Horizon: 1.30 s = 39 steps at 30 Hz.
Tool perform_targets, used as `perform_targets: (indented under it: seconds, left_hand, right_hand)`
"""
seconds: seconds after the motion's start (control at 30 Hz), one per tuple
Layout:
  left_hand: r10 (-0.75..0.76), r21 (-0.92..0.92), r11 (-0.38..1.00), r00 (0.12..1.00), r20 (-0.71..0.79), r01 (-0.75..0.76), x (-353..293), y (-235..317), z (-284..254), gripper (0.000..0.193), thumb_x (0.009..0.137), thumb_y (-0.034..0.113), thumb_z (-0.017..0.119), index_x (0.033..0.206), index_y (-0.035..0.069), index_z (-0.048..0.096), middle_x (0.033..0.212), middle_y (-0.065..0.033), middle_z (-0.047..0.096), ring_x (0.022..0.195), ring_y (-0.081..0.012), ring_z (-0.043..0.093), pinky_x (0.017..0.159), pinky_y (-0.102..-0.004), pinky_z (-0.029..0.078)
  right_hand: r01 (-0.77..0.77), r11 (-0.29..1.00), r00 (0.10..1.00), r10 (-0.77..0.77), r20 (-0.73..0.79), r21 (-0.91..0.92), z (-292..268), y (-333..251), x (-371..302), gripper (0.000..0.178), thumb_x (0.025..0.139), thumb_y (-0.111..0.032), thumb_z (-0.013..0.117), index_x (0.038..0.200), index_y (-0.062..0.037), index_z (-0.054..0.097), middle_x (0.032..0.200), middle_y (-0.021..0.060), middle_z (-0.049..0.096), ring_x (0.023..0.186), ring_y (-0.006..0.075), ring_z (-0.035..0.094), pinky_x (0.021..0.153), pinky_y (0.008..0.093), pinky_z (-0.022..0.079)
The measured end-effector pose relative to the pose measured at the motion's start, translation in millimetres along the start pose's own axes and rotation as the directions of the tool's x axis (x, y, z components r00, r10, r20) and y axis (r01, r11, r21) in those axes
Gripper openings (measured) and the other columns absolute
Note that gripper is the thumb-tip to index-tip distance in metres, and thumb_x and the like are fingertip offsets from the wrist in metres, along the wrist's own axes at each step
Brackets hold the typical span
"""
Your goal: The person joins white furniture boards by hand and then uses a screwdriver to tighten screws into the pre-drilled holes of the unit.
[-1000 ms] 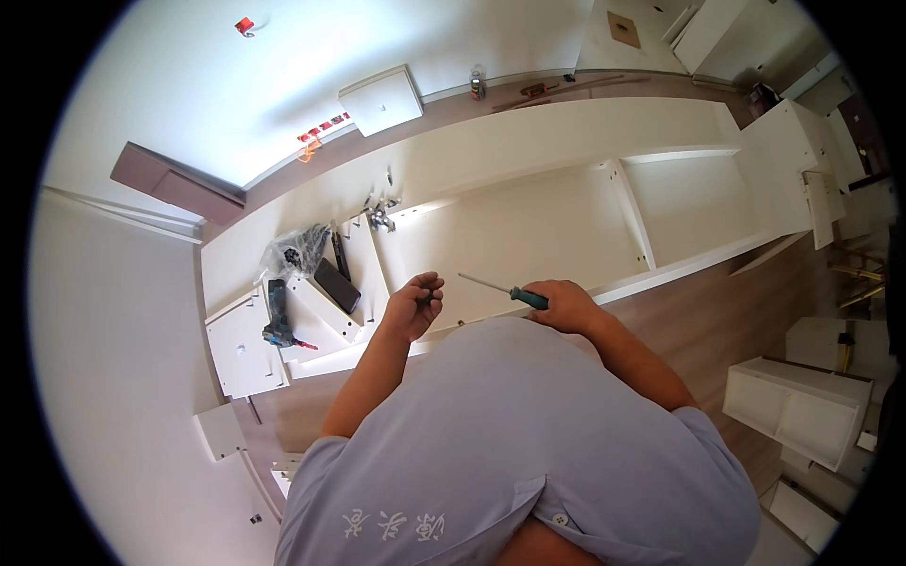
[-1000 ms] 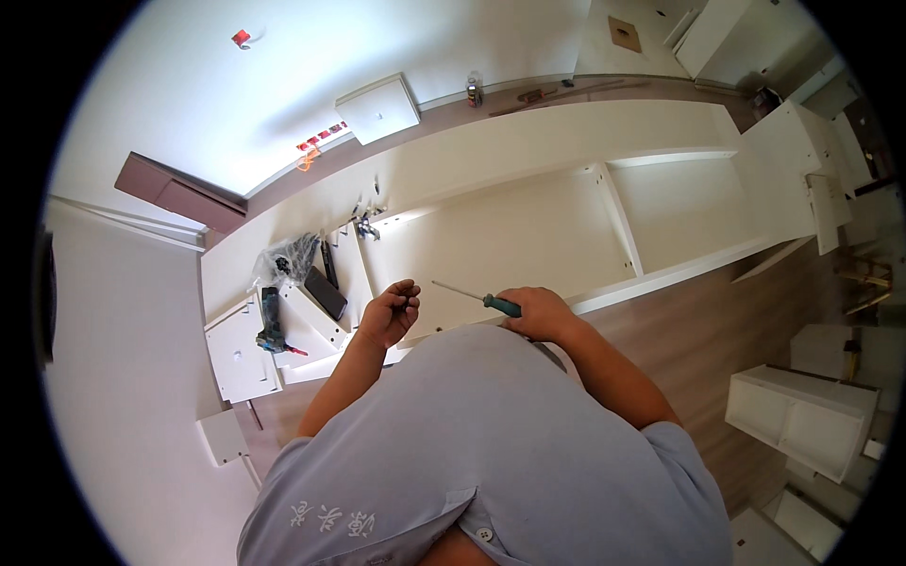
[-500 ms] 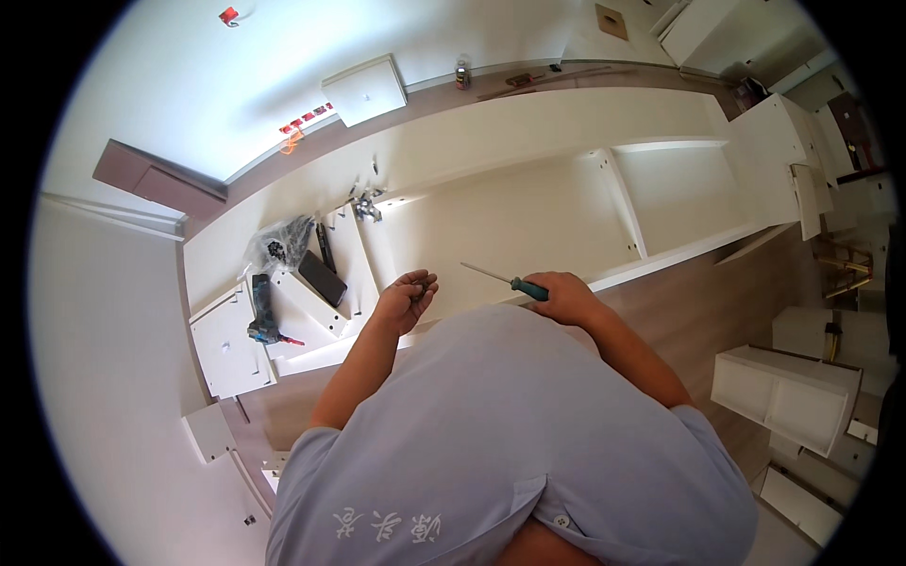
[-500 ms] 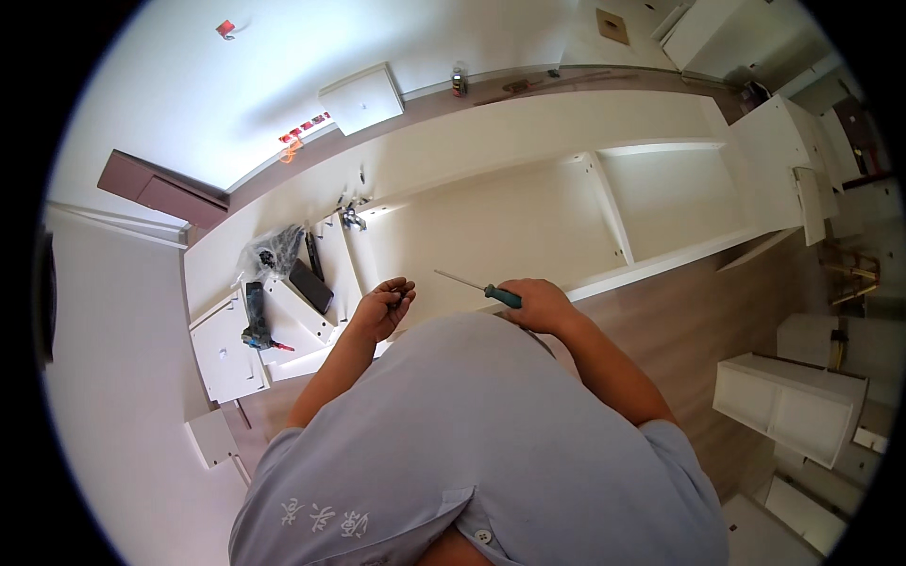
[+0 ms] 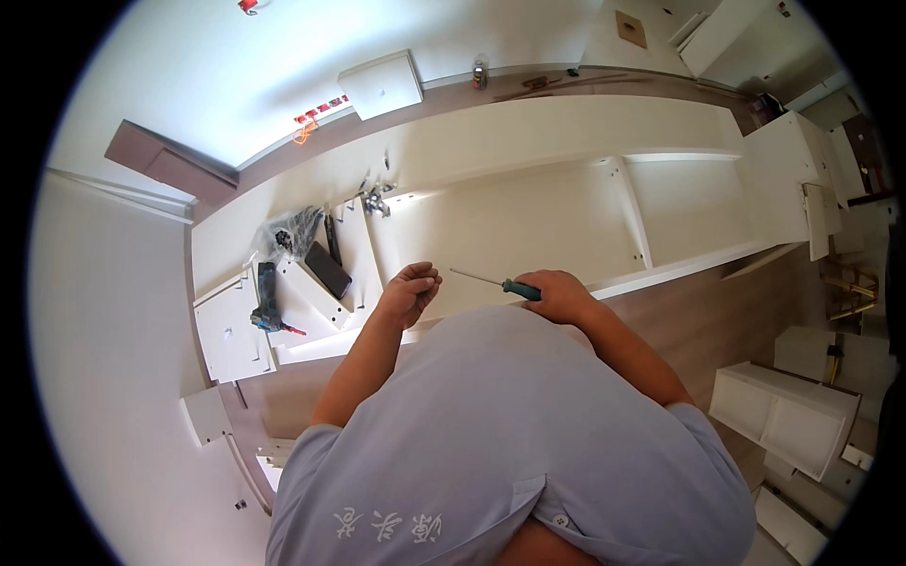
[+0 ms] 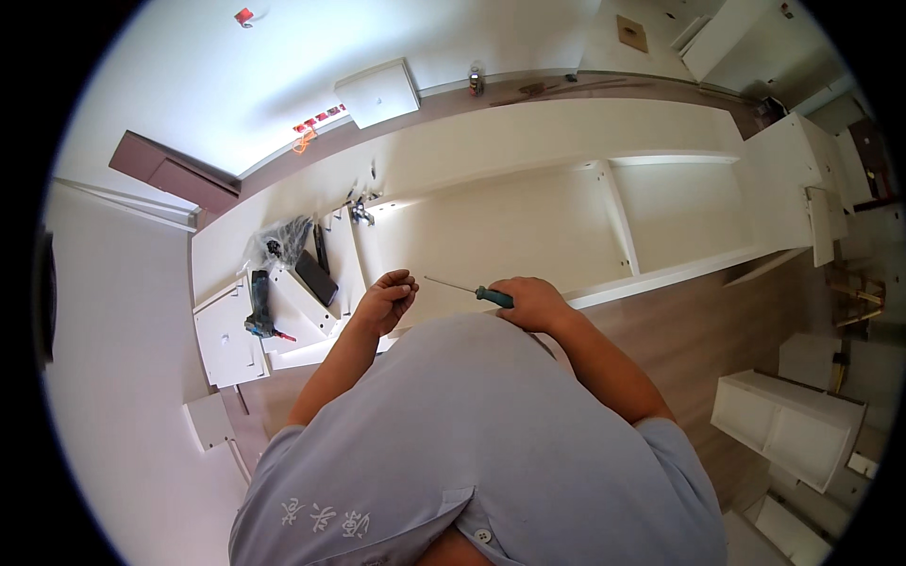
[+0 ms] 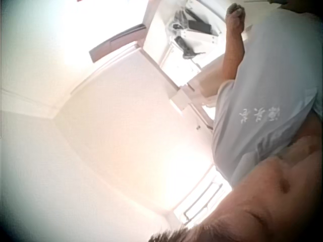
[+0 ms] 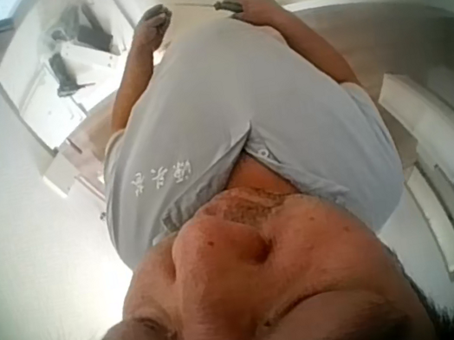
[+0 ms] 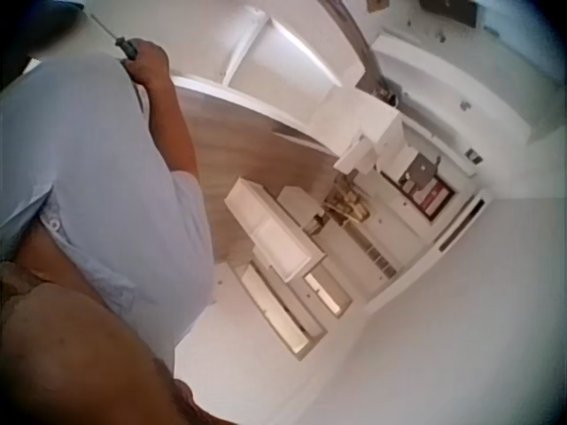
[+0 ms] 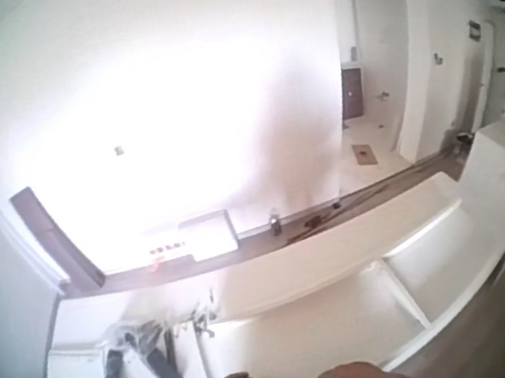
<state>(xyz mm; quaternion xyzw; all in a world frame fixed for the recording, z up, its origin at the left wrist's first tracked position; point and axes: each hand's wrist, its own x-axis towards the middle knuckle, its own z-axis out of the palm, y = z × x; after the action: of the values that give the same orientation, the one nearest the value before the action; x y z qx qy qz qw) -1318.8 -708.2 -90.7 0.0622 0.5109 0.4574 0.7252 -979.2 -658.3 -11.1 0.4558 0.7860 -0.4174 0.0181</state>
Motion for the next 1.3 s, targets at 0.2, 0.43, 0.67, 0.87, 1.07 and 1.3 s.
perform_targets:
  seconds: [0.2, 0.43, 0.67, 0.87, 1.07, 1.3]
  left_hand:
    - [-0.022, -0.075, 0.997, 1.0, -0.021, 0.021, -1.4, -5.6, -11.8, 0.018, 0.103, 0.019, 0.068, 0.115, 0.006, 0.063, 0.096, -0.0017, 0.063, 0.082, -0.0127, 0.062, 0.068, -0.0226, 0.056]
    - [-0.096, -0.068, 0.993, 0.995, 0.008, 0.097, -7.9, -12.0, -3.7, 0.026, 0.106, 0.036, 0.063, 0.103, 0.01, 0.06, 0.089, 0.0009, 0.054, 0.068, -0.009, 0.047, 0.056, -0.02, 0.041]
    - [-0.083, 0.055, 0.995, 0.996, 0.01, 0.082, -11.8, -12.2, 2.0, 0.024, 0.101, 0.028, 0.071, 0.098, 0.008, 0.059, 0.087, -0.0012, 0.056, 0.07, -0.0095, 0.049, 0.056, -0.0206, 0.041]
    - [-0.073, 0.262, 0.961, 0.996, -0.047, 0.082, -12.3, -6.2, 6.5, 0.024, 0.093, 0.02, 0.081, 0.093, 0.006, 0.061, 0.078, -0.0021, 0.06, 0.064, -0.011, 0.051, 0.055, -0.0244, 0.042]
    - [-0.043, 0.579, 0.812, 0.997, -0.07, 0.076, -10.5, 4.6, 11.3, 0.024, 0.085, 0.013, 0.088, 0.089, 0.0, 0.069, 0.073, -0.002, 0.062, 0.061, -0.0095, 0.049, 0.056, -0.0261, 0.04]
    - [-0.071, 0.625, 0.778, 0.997, -0.01, 0.062, -1.6, 7.4, 4.1, 0.02, 0.084, 0.008, 0.087, 0.091, -0.001, 0.07, 0.077, -0.0013, 0.066, 0.065, -0.009, 0.053, 0.058, -0.0255, 0.043]
  right_hand:
    - [0.003, 0.999, 1.0, -0.004, 0.031, 0.039, 0.1, 6.2, 0.8, 0.037, 0.082, -0.022, 0.072, 0.119, -0.0156, 0.071, 0.104, 0.012, 0.072, 0.102, 0.0332, 0.067, 0.088, 0.0449, 0.053]
    - [0.066, 0.998, 0.996, -0.065, 0.057, -0.007, -3.9, 9.1, 11.4, 0.04, 0.081, -0.021, 0.071, 0.121, -0.0173, 0.07, 0.108, 0.0106, 0.071, 0.104, 0.0325, 0.067, 0.089, 0.0452, 0.053]
    - [0.116, 0.99, 0.984, -0.103, 0.146, -0.085, -9.0, 1.4, 25.6, 0.041, 0.083, -0.022, 0.072, 0.124, -0.0194, 0.069, 0.108, 0.0086, 0.07, 0.107, 0.0309, 0.065, 0.092, 0.0445, 0.052]
    - [0.162, 0.96, 0.961, -0.1, 0.259, -0.23, -21.6, -9.2, 36.6, 0.036, 0.088, -0.02, 0.071, 0.124, -0.0228, 0.069, 0.104, 0.007, 0.069, 0.103, 0.0288, 0.067, 0.088, 0.0441, 0.053]
    - [0.262, 0.895, 0.948, -0.169, 0.269, -0.361, -33.2, -14.2, 54.3, 0.038, 0.09, -0.017, 0.069, 0.128, -0.0255, 0.069, 0.104, 0.0051, 0.069, 0.1, 0.0271, 0.069, 0.084, 0.0422, 0.055]
    - [0.207, 0.935, 0.939, -0.108, 0.326, -0.286, -34.0, -16.6, 66.7, 0.045, 0.088, -0.017, 0.074, 0.131, -0.0257, 0.068, 0.106, 0.0041, 0.069, 0.103, 0.0255, 0.068, 0.088, 0.0405, 0.055]
